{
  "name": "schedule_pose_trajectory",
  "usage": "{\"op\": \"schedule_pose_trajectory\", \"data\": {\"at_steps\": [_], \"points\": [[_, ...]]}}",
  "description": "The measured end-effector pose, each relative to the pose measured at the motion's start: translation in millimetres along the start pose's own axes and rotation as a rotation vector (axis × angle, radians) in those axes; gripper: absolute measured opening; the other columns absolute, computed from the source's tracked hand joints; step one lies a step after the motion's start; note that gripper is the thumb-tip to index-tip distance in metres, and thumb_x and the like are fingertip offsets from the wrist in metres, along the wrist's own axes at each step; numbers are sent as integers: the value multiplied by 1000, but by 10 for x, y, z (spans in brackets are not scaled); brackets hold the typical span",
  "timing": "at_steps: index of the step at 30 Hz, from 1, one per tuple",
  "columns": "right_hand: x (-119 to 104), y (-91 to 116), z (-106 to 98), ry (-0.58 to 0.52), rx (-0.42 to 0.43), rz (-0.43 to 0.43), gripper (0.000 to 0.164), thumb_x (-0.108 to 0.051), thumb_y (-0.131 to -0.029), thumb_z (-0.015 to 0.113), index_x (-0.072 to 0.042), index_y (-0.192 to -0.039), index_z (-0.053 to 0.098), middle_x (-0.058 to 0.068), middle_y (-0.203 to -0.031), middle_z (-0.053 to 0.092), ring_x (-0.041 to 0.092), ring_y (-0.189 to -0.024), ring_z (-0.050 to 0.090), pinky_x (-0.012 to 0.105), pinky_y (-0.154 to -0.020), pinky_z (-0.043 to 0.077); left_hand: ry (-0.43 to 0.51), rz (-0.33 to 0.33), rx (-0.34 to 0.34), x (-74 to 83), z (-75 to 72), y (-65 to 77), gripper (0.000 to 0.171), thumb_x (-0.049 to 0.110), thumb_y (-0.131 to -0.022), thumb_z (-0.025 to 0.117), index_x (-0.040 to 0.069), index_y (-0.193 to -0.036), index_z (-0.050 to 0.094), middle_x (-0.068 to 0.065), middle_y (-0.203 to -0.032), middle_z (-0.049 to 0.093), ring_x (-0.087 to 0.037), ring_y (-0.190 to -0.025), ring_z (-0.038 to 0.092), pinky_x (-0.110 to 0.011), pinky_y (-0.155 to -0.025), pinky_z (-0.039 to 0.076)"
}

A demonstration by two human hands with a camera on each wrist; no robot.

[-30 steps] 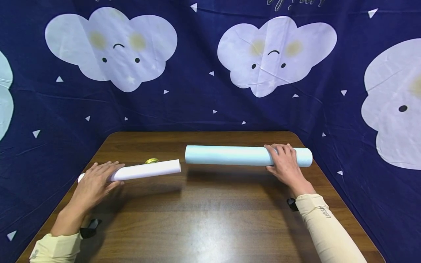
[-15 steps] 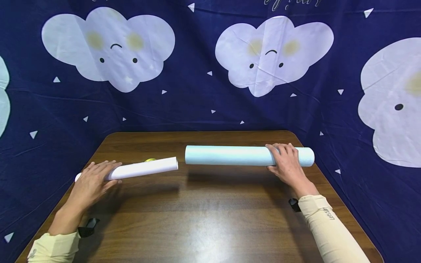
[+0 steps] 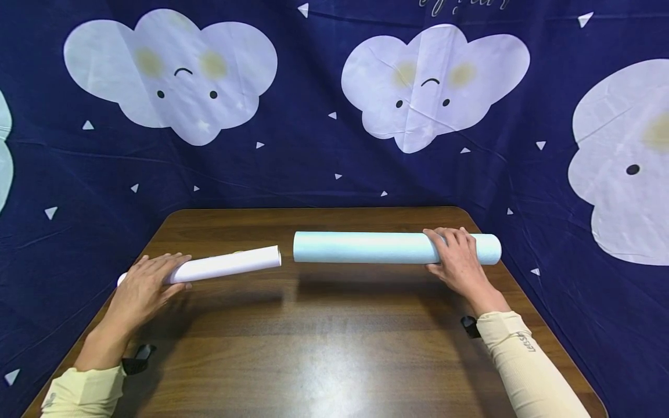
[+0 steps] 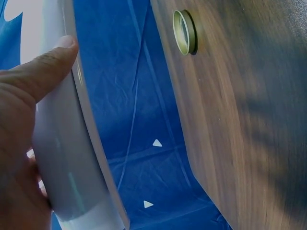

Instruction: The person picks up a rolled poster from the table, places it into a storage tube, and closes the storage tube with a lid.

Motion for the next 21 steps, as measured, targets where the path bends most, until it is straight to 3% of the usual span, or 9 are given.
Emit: {"op": "schedule_pose_trajectory", "data": {"at_steps": [21], "points": [[-51, -16, -29, -17, 10, -32, 85, -14, -52, 90, -10, -128, 51, 17, -117, 56, 42, -108, 47, 64, -97, 29, 4, -12, -8, 34, 30, -59, 60, 23, -68, 81, 13, -122, 59, -17, -115, 66, -38, -97, 62, -52, -75, 43]]}}
Point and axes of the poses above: each hand's wrist, its own y-axis away from the middle knuckle, its own z-axis out of the palm, x = y × z, the point moved 7 cm from there along -y, towards the middle knuckle
